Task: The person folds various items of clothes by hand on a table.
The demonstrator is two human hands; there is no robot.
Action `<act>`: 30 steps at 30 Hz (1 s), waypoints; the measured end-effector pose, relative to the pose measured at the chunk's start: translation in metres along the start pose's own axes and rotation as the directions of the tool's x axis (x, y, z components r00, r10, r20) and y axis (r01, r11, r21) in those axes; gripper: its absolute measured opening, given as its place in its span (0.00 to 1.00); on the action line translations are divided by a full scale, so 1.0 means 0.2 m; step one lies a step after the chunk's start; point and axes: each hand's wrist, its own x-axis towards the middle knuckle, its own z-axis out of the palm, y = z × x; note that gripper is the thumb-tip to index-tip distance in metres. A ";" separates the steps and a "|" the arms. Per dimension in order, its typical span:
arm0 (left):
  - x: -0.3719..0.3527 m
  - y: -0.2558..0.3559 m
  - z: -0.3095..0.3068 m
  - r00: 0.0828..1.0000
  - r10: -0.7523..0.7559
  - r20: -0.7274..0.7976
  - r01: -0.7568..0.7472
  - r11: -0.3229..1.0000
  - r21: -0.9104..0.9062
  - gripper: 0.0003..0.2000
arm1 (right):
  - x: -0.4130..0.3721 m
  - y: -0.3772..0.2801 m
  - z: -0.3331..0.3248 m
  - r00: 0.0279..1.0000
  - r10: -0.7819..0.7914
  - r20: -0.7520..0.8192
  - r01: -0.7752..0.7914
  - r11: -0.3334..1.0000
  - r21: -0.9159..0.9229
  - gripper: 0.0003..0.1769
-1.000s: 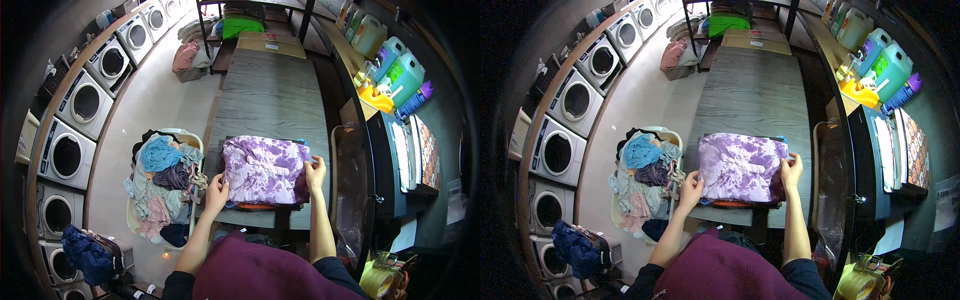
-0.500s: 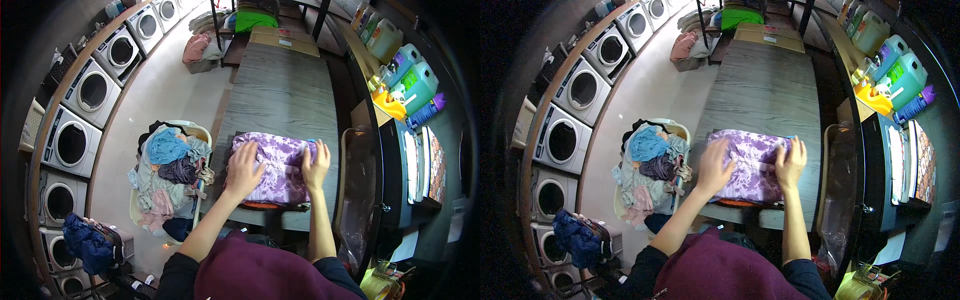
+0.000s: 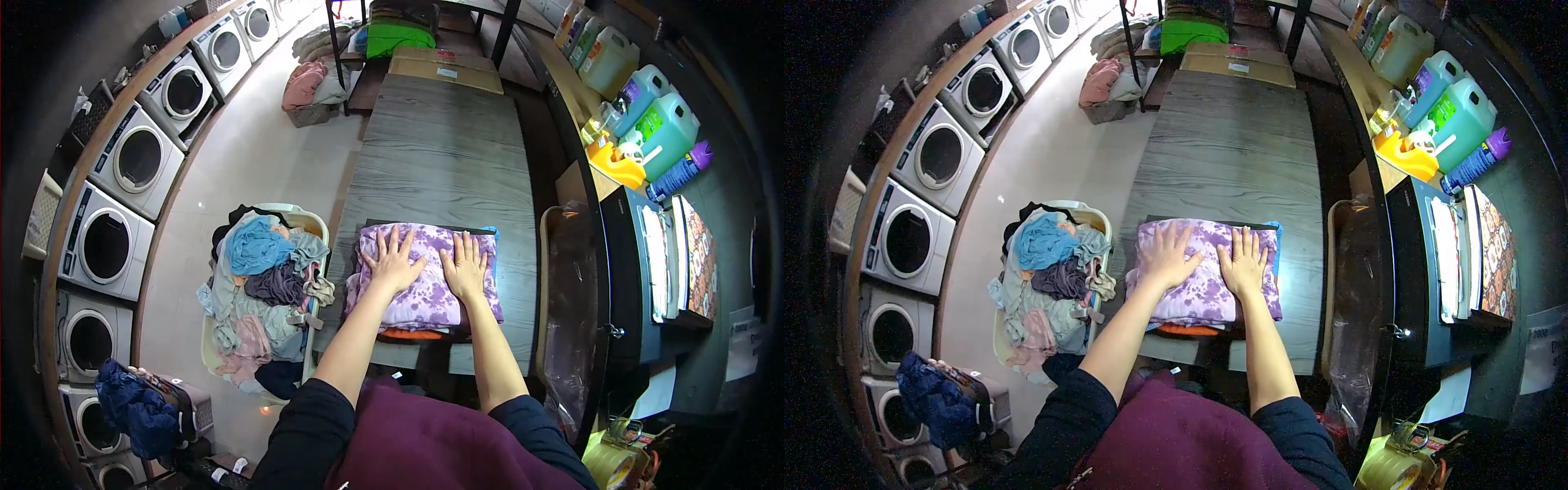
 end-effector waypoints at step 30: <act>-1.18 -0.76 0.13 0.886 -0.366 -0.285 0.392 0.919 0.039 0.40 | -0.72 -0.14 -0.03 0.933 -0.361 -0.003 0.360 0.932 -0.036 0.35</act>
